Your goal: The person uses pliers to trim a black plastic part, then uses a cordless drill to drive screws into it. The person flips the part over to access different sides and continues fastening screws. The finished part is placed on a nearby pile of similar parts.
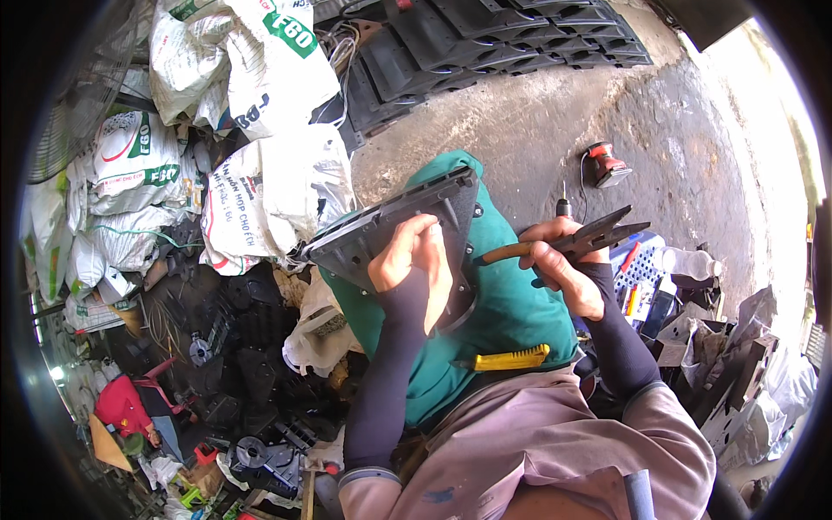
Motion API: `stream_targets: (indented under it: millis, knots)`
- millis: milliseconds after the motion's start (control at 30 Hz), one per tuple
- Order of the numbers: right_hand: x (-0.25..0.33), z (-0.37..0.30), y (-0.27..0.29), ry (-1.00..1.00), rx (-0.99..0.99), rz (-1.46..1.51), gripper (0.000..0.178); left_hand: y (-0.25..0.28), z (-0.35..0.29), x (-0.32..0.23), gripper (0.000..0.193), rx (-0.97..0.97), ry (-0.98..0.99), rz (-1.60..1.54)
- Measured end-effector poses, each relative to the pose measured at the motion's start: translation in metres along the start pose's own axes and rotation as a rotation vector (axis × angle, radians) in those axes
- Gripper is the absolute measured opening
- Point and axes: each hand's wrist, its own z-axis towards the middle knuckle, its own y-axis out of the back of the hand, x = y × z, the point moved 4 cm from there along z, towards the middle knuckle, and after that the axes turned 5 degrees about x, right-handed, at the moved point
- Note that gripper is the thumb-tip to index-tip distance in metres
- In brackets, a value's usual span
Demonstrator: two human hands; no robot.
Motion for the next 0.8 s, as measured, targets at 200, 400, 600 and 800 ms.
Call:
stream_targets:
  millis: [200, 400, 600, 800]
  knots:
    - [-0.001, 0.003, -0.005, 0.150, -0.057, -0.032, 0.026, -0.003, 0.002, -0.009, 0.007, 0.016, -0.107, 0.129]
    - [0.015, 0.002, -0.012, 0.186, -0.077, -0.053, 0.026, -0.001, 0.007, -0.012, 0.007, -0.021, -0.232, 0.245]
    - [0.029, -0.001, -0.022, 0.106, -0.068, -0.137, 0.021, 0.001, 0.003, -0.010, 0.009, -0.001, -0.289, 0.176]
    - [0.035, -0.001, -0.035, 0.233, -0.126, -0.308, 0.022, 0.002, -0.003, -0.001, 0.014, -0.036, -0.285, 0.112]
